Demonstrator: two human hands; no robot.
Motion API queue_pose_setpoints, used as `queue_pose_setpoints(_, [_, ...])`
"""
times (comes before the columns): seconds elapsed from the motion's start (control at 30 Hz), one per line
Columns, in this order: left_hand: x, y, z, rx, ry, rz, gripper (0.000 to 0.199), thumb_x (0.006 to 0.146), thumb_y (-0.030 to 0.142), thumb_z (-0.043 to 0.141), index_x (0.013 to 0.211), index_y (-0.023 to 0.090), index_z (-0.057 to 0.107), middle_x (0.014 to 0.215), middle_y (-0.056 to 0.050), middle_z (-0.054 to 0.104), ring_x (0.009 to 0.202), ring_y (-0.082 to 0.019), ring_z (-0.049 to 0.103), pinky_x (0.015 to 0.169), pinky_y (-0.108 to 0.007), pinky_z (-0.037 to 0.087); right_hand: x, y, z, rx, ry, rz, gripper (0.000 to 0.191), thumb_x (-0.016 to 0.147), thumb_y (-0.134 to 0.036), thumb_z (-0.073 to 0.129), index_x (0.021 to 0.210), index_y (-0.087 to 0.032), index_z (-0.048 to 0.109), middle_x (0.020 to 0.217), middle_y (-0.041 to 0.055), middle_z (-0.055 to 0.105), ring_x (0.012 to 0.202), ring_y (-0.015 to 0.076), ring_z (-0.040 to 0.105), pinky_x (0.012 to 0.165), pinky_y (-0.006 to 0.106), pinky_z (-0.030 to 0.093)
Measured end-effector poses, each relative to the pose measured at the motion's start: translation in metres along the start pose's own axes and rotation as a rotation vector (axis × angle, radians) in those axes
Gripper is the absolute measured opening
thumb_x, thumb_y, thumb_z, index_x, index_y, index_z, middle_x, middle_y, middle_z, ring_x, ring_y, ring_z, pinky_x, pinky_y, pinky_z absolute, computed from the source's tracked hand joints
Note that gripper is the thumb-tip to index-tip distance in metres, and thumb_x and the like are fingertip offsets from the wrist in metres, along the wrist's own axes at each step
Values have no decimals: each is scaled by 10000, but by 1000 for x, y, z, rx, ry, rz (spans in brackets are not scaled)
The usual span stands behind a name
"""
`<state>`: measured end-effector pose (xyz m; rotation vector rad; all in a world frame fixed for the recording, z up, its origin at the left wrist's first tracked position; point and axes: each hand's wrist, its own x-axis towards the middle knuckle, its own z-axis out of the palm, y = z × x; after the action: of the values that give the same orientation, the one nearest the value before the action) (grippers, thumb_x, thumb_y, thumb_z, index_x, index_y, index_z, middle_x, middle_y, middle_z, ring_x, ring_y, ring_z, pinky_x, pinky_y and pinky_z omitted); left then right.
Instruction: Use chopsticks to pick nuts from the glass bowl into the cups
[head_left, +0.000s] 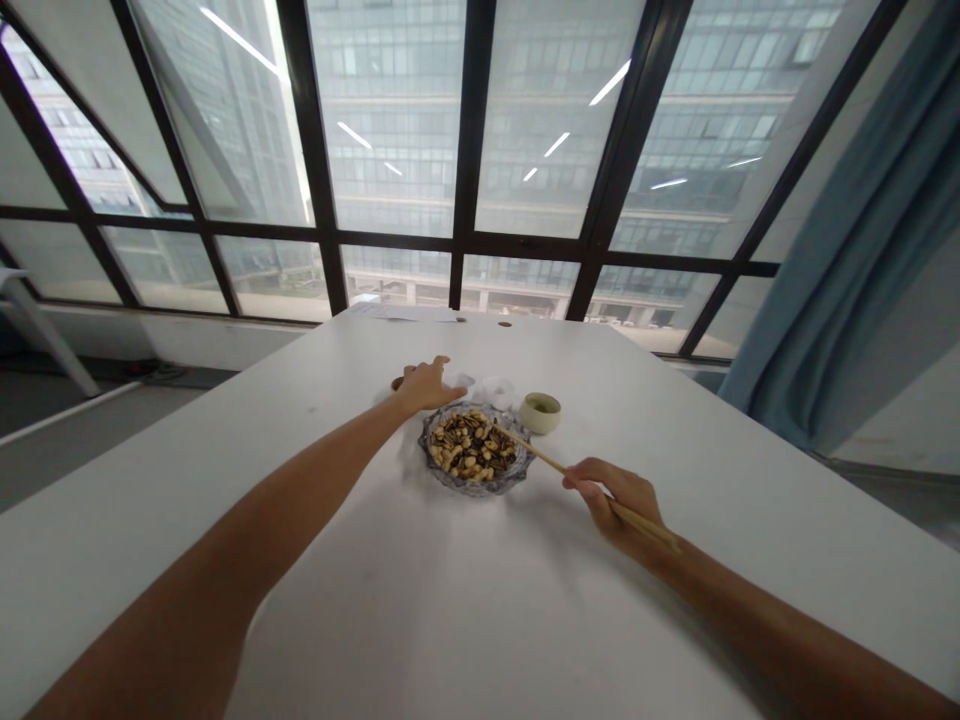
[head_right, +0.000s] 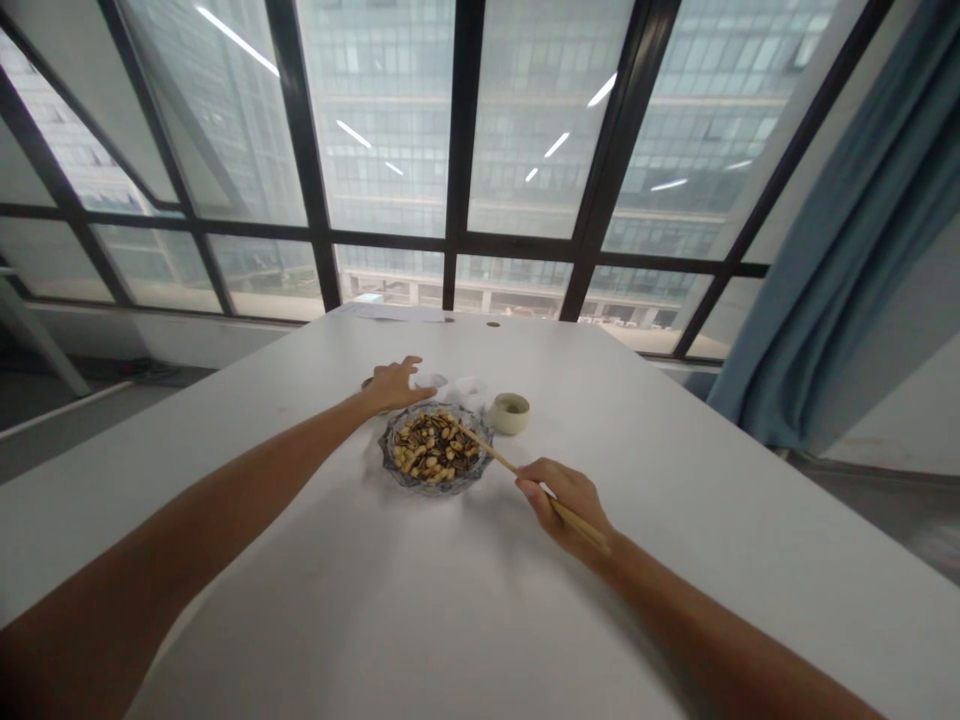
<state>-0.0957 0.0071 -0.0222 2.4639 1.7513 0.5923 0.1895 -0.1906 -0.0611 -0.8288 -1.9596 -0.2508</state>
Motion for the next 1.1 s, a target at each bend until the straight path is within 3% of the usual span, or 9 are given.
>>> queue_pose_setpoints(0.13, [6,9,1,-19,-44,-9,749,850,536,641,1452,181,372,1313,-176,675,1276,-355,584,1105,-535,336,3,-2,0,-31,-10,-60,309,1065,-371,449,891,-222,657,715,25,731,586,148,709,534,224,525])
queue_pose_setpoints(0.2, [6,8,2,-33,7,34,773,809,475,700,1449,185,377,1299,-164,682,1251,-353,597,1087,-516,367,3,-3,0,-25,-6,-53,300,1065,-370,451,899,-223,654,719,25,732,591,151,711,535,223,525])
queue_pose_setpoints(0.4, [3,-1,3,24,211,351,767,768,333,742,1448,178,422,1328,-148,635,1224,-328,577,1093,-457,389,2,-1,1,-13,6,-23,307,1068,-382,447,889,-226,641,711,17,729,592,147,711,544,223,522])
queue_pose_setpoints(0.67, [4,-9,7,16,232,419,748,758,323,756,1427,194,449,1330,-138,621,1205,-322,571,1097,-479,385,7,-2,-2,-45,14,-19,371,1075,-405,419,845,-227,649,712,22,736,590,147,710,544,230,521])
queue_pose_setpoints(0.8, [2,-10,4,15,221,439,752,757,345,766,1425,194,455,1325,-138,624,1210,-326,569,1100,-488,384,27,5,3,-64,20,-43,364,1071,-404,430,850,-226,658,719,26,738,587,147,696,567,238,522])
queue_pose_setpoints(0.93, [-1,-10,1,-9,232,455,734,765,352,765,1419,203,466,1338,-132,617,1220,-328,565,1101,-495,386,63,20,27,-40,-9,-75,418,1052,-482,426,851,-229,691,736,51,743,658,186,707,629,279,539])
queue_pose_setpoints(1.0, [-3,-10,1,-17,239,452,734,763,357,769,1415,199,469,1341,-135,616,1218,-329,568,1098,-496,391,81,26,42,-14,-71,4,445,1029,-534,442,842,-224,700,740,59,741,661,193,698,634,292,535])
queue_pose_setpoints(1.1, [-3,-11,1,-15,231,432,739,765,392,772,1410,190,471,1306,-138,637,1196,-323,589,1091,-484,399,97,28,56,89,-56,160,466,990,-585,494,795,-208,687,694,53,723,611,184,666,580,283,507])
